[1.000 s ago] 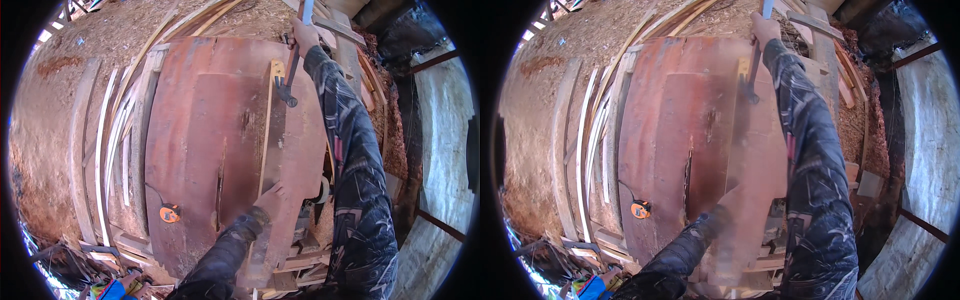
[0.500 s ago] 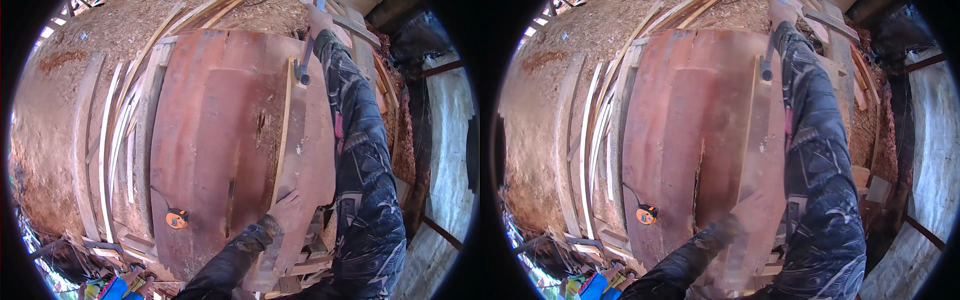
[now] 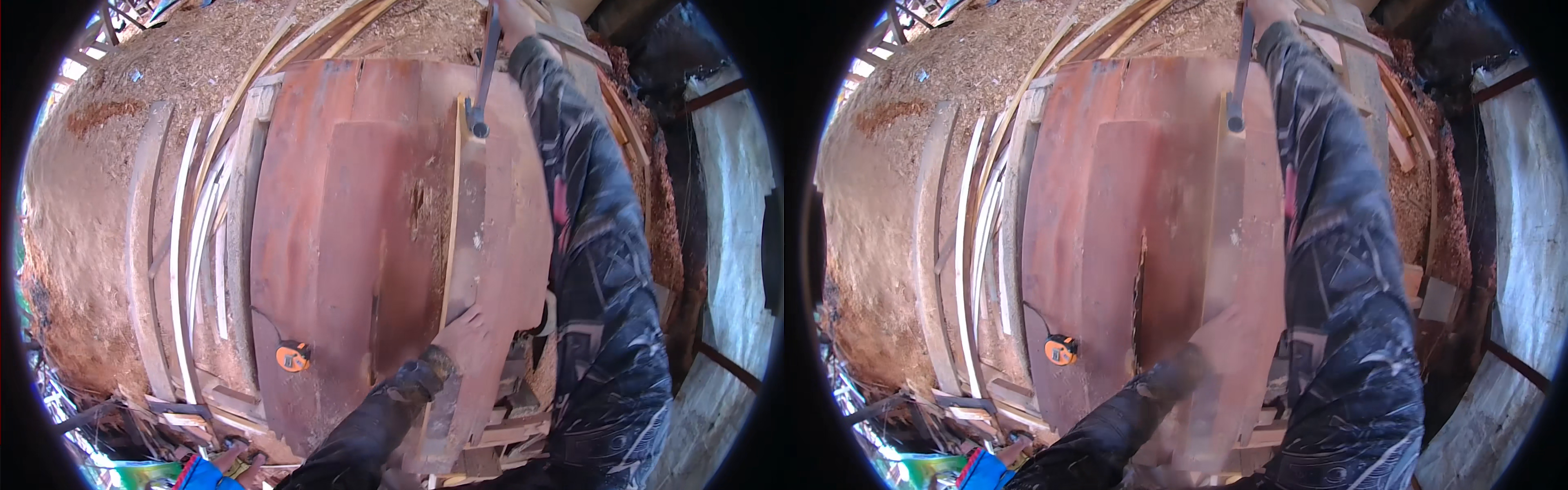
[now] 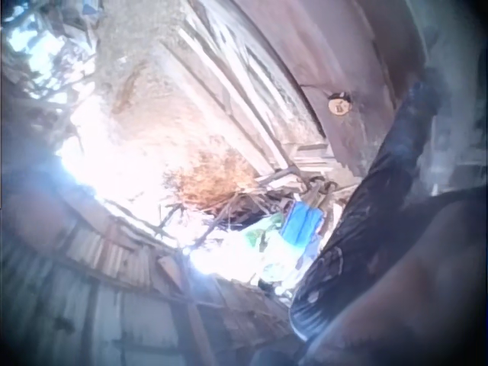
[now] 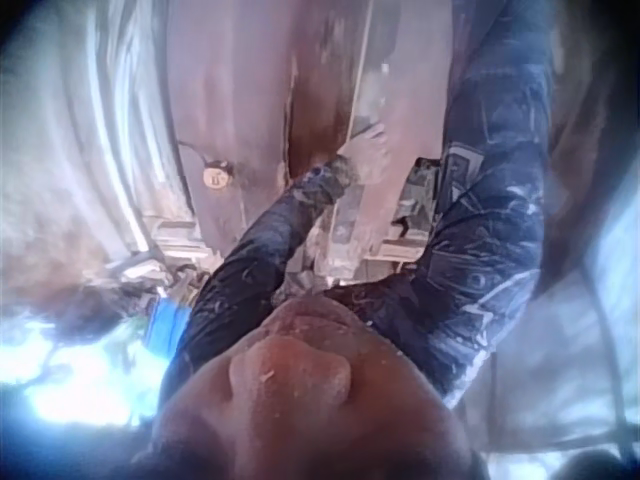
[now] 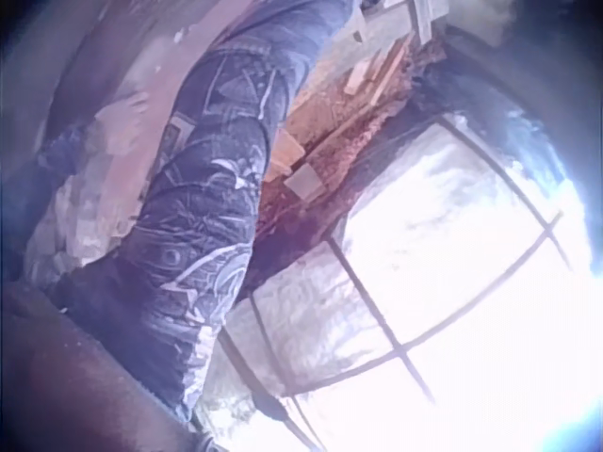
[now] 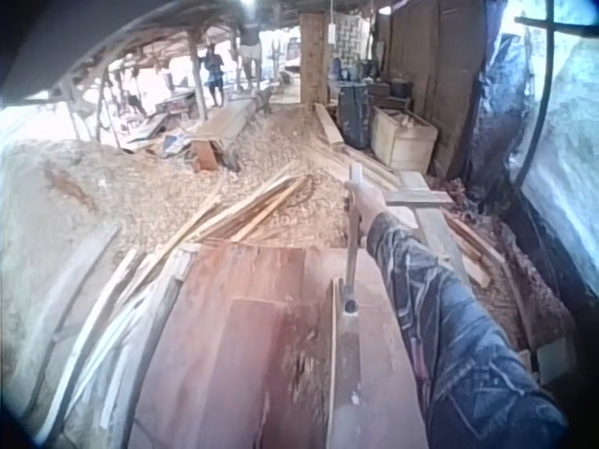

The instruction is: The person cuts wood planks using a table saw, moves pieces of lumber by hand, uses a hammer to adjust a wooden structure on the workbench, and measures a plank with a tape measure.

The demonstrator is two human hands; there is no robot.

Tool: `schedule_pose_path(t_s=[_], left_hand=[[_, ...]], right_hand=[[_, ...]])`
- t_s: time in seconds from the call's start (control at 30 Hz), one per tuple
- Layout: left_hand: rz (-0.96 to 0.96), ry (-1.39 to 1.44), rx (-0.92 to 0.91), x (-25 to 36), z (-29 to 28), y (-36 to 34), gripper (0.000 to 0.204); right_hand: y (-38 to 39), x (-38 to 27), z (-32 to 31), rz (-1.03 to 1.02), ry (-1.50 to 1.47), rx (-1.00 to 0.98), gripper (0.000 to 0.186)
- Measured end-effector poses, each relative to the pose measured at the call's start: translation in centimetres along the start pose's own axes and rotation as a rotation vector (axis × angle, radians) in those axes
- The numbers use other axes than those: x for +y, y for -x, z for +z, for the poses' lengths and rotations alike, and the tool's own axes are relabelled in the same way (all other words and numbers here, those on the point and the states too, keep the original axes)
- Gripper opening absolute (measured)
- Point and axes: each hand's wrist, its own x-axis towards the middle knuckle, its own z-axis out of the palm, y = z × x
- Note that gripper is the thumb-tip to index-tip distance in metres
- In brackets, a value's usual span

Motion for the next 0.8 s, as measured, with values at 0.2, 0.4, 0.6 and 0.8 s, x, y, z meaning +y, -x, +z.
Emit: schedule_pose_path(t_s=[0.2,0.4,0.6,0.8], left_hand=[[0.020,0.098,-0.024,0.4,0.9,-0.4,0.023],[0.014,0.101,-0.139,0.5,-0.1,0.1,0.021],[-0.004,-0.158,-0.252,2.8,3.8,-0.2,0.020],[0.054,-0.180,-0.089,1.3,0.5,0.2,0.018]], right_hand=[[-2.5,1.9,0.4,-0.058,-0.003,0.058,0.036],[0.6,1.6,1.8,-0.361,0.363,0.401,0.047],[30.2,3.1,-5.2,-0.677,-0.291,0.016,0.017],[50.4,-3.4,-15.7,-0.544,-0.767,0.028,0.020]])
